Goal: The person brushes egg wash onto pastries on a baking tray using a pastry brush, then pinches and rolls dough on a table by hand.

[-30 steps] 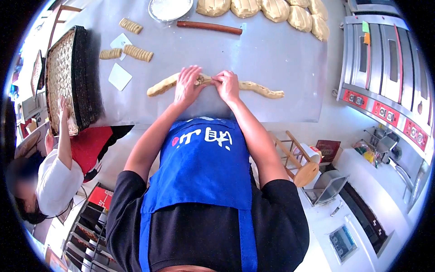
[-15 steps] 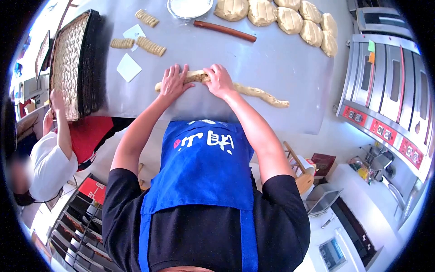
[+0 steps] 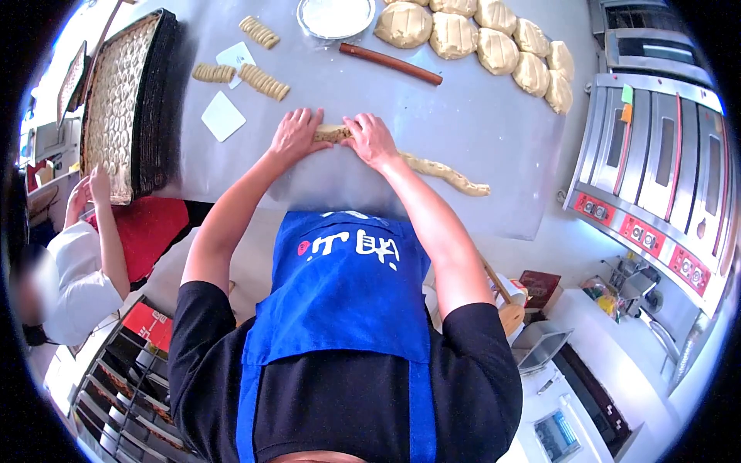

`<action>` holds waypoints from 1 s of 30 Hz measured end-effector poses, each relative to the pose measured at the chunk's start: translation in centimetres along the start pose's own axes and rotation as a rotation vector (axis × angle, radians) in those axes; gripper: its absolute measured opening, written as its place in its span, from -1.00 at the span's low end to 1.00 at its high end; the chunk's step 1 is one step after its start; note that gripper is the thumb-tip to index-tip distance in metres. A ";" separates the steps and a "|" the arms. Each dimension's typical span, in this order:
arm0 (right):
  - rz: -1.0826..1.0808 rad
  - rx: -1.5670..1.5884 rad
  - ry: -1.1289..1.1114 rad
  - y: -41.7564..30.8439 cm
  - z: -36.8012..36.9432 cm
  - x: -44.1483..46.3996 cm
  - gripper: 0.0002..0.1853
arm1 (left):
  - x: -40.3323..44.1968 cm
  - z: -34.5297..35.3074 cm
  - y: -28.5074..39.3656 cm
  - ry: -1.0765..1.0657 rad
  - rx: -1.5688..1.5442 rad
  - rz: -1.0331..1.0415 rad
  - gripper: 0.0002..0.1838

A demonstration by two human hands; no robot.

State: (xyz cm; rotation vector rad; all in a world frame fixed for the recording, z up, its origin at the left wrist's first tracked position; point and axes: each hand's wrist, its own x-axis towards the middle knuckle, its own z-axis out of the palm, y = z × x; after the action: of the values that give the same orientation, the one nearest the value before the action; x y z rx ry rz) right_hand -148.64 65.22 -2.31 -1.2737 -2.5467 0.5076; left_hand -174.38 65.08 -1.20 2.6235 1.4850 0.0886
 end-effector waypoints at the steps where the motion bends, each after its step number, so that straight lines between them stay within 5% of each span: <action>1: -0.007 -0.007 -0.002 -0.2 -0.4 0.1 -0.12 | 0.2 0.3 -0.3 0.026 -0.064 -0.043 0.07; 5: -0.154 -0.084 0.028 -0.8 -1.1 1.0 -0.17 | -0.3 1.1 -0.5 0.009 -0.069 -0.078 0.04; 16: -0.085 -0.122 -0.080 -0.5 -0.3 3.2 -0.19 | -5.2 1.6 -1.4 0.057 -0.049 -0.176 0.09; 22: -0.130 -0.015 -0.160 1.1 2.2 3.8 -0.32 | -2.7 -1.3 -4.4 -0.113 -0.481 -0.180 -0.34; 24: -0.113 0.075 -0.245 0.7 1.9 3.2 -0.34 | -2.6 -5.2 -4.0 -0.469 -0.783 -0.316 -0.47; 28: -0.215 0.141 -0.219 -1.4 0.8 0.7 -0.34 | -6.3 -4.4 -3.0 -0.567 -0.633 -0.201 -0.43; 30: -0.243 0.113 -0.132 -2.0 0.0 0.0 -0.34 | -8.1 -3.6 -1.2 -0.187 -0.276 -0.177 -0.36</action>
State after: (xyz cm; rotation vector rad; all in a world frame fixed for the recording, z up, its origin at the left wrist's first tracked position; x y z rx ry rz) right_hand -150.09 64.09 -1.45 -0.9036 -2.6884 0.6906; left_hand -179.98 58.99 2.25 2.2114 1.5119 0.0271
